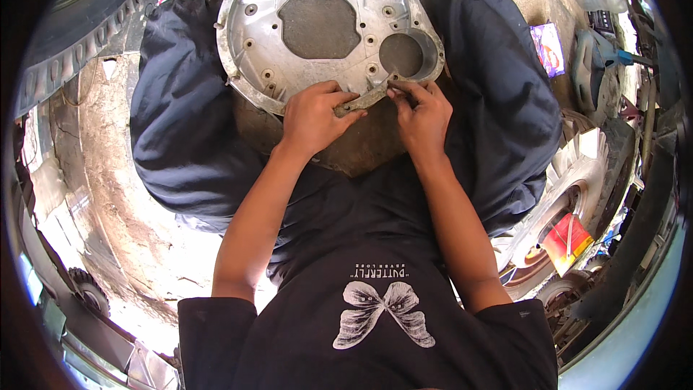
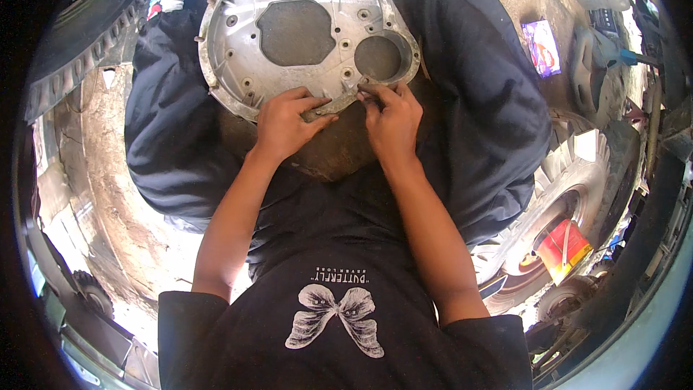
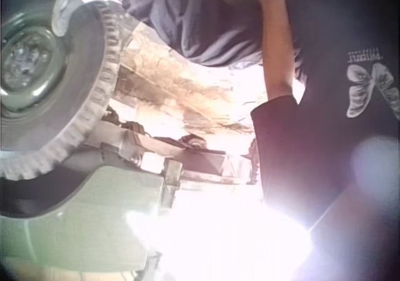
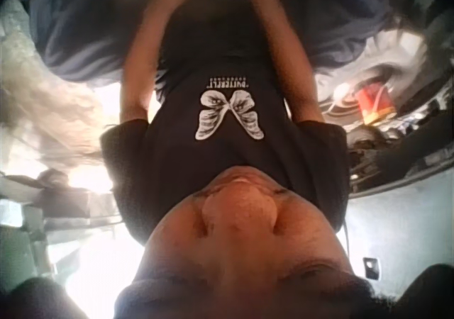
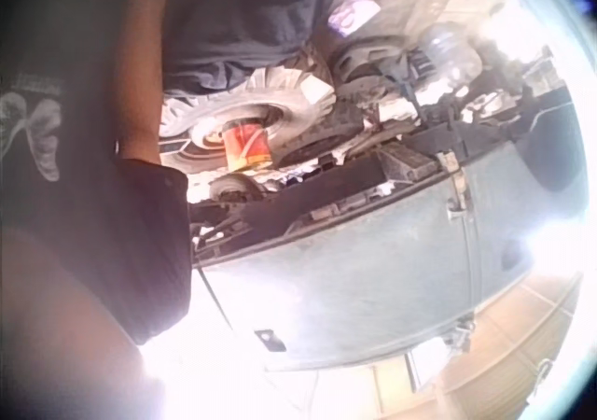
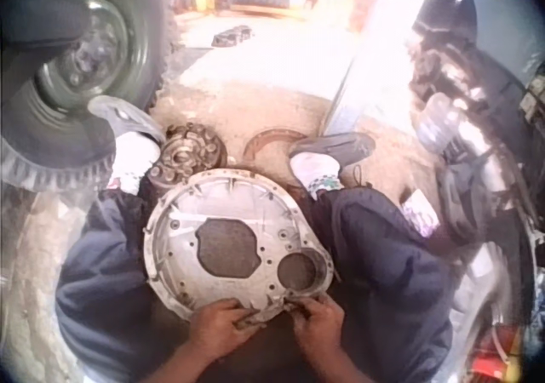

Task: The person scrubs the inner surface of a circular metal cover with a small abrasive pad, focusing on the edges and recessed areas. The person repeatedly rubs the same regions without visibly changing the overall condition of the cover.

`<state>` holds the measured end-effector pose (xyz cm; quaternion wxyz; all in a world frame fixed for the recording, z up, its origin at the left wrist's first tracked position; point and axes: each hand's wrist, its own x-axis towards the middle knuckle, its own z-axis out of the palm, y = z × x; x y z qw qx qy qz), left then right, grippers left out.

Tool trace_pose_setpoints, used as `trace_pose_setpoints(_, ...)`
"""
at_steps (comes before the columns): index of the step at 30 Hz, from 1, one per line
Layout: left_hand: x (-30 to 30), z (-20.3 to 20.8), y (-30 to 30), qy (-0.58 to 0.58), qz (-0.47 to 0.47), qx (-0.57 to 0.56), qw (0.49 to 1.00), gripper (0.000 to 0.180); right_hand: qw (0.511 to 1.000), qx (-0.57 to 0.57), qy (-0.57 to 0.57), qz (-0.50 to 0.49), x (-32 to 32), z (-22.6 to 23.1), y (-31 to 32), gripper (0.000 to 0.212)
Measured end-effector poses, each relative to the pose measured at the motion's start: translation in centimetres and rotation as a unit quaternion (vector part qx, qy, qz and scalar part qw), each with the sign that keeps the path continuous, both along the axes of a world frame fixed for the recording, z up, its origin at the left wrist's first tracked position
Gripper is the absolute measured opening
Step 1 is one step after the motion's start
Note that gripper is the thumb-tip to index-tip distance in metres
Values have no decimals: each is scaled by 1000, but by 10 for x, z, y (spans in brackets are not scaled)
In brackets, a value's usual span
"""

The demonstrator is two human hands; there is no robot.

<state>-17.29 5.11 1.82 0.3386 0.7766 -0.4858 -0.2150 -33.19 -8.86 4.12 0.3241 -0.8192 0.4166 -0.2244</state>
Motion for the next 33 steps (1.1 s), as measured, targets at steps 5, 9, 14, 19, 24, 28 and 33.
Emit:
trace_pose_setpoints(5,-2,2,-2,-26,2,17,1000,35,999,-50,2,8,2,-7,-5,20)
trace_pose_setpoints(9,-1,-4,-1,-54,-6,-33,998,36,999,-41,-10,10,-6,-16,1,20)
trace_pose_setpoints(14,4,0,-11,-35,1,31,999,40,999,-32,-11,27,14,-22,-25,23)
trace_pose_setpoints(19,12,9,-21,15,10,168,986,53,976,161,-126,-77,7,1,-24,23)
trace_pose_setpoints(24,10,1,-13,-5,22,153,988,55,975,165,-119,-87,9,22,-21,26)
trace_pose_setpoints(28,14,10,-23,32,-1,188,982,57,993,101,-52,-42,-1,-2,-18,26)
trace_pose_setpoints(33,22,14,-30,29,-56,188,980,57,999,25,-12,27,-14,-12,0,26)
